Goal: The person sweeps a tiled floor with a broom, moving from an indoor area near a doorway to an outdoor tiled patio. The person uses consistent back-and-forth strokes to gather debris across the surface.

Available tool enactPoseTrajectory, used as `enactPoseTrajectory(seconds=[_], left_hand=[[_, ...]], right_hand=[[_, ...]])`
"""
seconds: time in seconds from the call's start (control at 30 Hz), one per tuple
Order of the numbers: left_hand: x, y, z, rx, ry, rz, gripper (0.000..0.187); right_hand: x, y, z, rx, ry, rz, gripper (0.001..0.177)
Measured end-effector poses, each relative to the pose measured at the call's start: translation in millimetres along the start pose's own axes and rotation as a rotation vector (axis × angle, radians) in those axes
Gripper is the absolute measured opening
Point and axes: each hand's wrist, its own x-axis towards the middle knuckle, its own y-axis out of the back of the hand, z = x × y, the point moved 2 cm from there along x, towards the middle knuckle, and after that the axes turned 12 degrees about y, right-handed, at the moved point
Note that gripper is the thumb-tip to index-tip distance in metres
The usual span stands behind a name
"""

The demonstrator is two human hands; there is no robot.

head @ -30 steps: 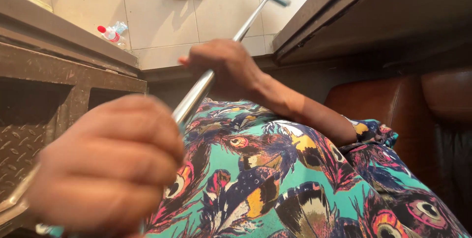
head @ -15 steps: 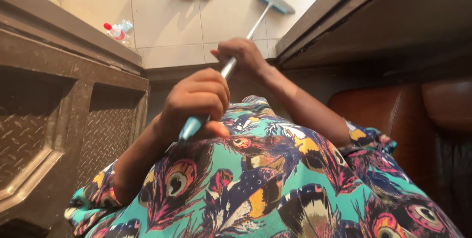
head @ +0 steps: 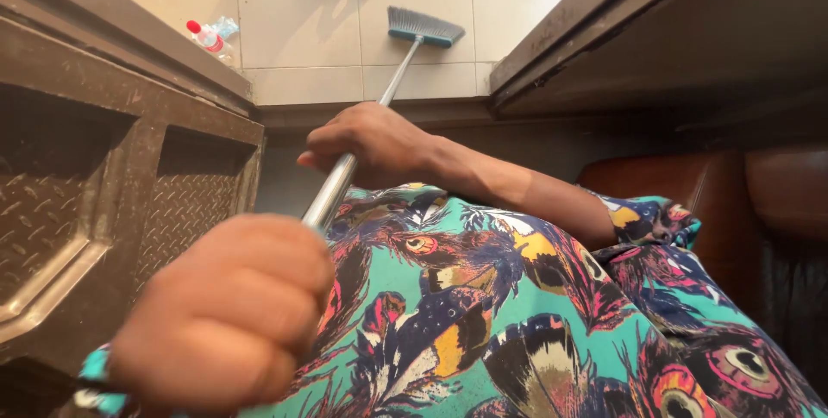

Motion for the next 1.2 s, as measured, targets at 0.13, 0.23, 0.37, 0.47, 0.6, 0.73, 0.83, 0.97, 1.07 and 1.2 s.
enactPoseTrajectory(seconds=[0.13,0.23,0.37,0.47,0.6,0.73,0.83,0.97,1.07,1.2], left_hand=[[14,-10,-42,0.08,-0.226,-0.001,0.045],[26,-14,-80,0.045,-0.128,0.086,0.073],[21,-14,-77,0.086,-0.118,0.085,0.074],[9,-2,-31,0.17,-0.145,0.071,0.062],[-7,4,37,0.194,-0.133,0.005,0.032],[-12,5,36,0.199,-0.052,0.02,0.034],[-8,9,21,0.125,-0.167,-0.038,0.034],[-5,8,-22,0.068,-0.136,0.04,0.052],[1,2,-54,0.049,-0.093,0.132,0.069],[3,3,-75,0.089,-0.034,0.157,0.077]], right_hand=[[-15,5,46,0.14,0.105,0.093,0.015],[-29,8,94,0.005,-0.019,0.068,0.031],[-27,16,87,-0.248,-0.026,0.126,0.038],[-3,21,47,-0.209,0.043,0.134,0.038],[24,16,-14,-0.04,0.176,0.095,0.024],[30,0,-37,0.031,0.116,0.034,0.033],[25,-7,-21,-0.013,0.086,0.025,0.036],[15,-7,21,0.012,0.031,0.103,0.029],[1,-10,68,-0.085,0.008,0.135,0.03],[-1,2,83,-0.287,-0.059,0.133,0.039]])
